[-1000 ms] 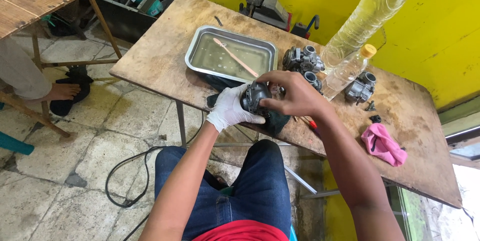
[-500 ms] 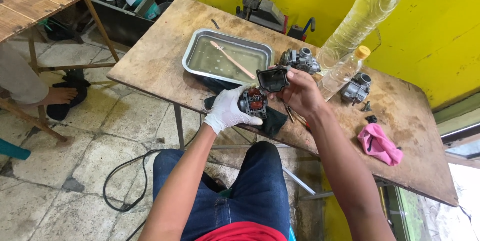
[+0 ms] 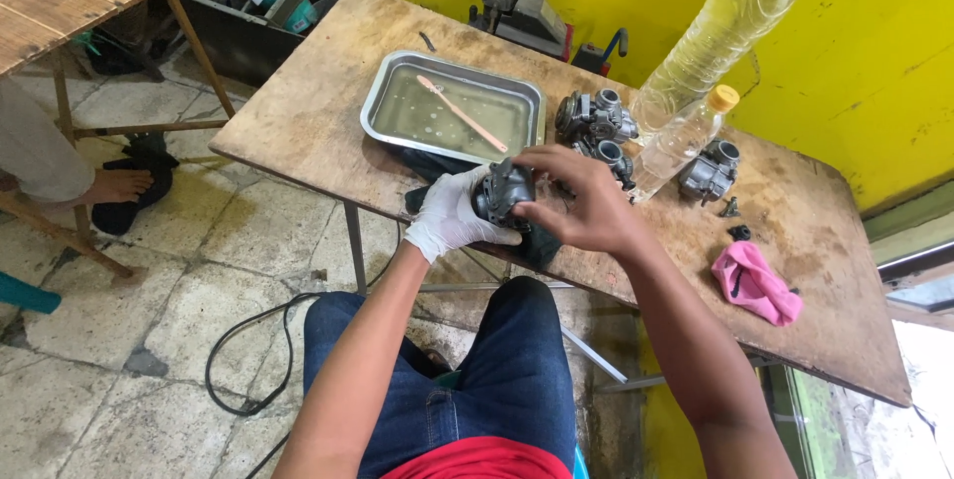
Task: The person assembles a carburetor by hand, using a screwdriver to tighten screws and attaching various small parts. They wipe the carburetor with a pink cloth and place components onto the table.
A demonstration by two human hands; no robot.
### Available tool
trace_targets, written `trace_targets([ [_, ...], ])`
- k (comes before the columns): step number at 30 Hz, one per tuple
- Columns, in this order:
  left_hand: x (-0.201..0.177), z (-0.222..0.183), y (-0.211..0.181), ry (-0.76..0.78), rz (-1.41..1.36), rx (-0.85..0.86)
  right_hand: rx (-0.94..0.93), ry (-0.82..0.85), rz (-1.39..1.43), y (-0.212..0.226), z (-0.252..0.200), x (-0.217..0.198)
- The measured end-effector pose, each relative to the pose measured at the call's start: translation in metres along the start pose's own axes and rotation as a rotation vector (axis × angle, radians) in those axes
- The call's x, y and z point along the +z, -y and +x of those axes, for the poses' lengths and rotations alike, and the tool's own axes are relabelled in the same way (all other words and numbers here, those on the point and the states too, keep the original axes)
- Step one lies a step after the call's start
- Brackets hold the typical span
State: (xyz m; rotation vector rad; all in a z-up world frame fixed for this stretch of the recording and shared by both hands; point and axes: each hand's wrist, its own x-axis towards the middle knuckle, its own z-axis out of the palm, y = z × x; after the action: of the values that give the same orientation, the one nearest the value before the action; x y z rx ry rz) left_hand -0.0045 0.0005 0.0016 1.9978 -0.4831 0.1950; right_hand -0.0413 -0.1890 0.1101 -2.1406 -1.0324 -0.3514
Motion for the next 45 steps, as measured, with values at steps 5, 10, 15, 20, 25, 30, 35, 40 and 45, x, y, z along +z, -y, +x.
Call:
trace_targets([
  [5, 0.006, 0.004, 0.005, -0.012, -0.048, 0.015, -0.067, 0.057, -0.174, 0.017, 0.005, 0.004],
  [10, -0.002, 0.003, -0.005, -0.005, -0.073, 0.035, -0.097, 0.093, -0.258, 0.008, 0.004, 0.007],
  [15, -0.007, 0.001, -0.007, 0.016, -0.027, 0.005, -0.092, 0.121, -0.286, 0.004, 0.004, 0.007],
  [20, -0.009, 0.0, -0.01, -0.008, -0.06, 0.013, -0.085, 0.128, -0.283, 0.006, 0.005, 0.005],
  [25, -0.006, 0.0, -0.003, -0.001, 0.005, -0.015, -0.067, 0.137, -0.295, -0.005, 0.004, 0.004],
  [30, -0.011, 0.001, -0.008, -0.004, -0.004, -0.022, -0.044, 0.154, -0.266, -0.005, 0.005, 0.003],
  [35, -0.01, 0.0, -0.006, 0.004, -0.016, -0.041, -0.036, 0.154, -0.27, -0.008, 0.005, 0.003],
  [40, -0.013, 0.0, -0.007, 0.025, -0.025, -0.031, -0.046, 0.165, -0.312, -0.008, 0.005, 0.005],
  [45, -0.01, -0.001, -0.005, 0.009, -0.009, -0.024, -0.076, 0.191, -0.41, -0.002, 0.008, 0.007],
])
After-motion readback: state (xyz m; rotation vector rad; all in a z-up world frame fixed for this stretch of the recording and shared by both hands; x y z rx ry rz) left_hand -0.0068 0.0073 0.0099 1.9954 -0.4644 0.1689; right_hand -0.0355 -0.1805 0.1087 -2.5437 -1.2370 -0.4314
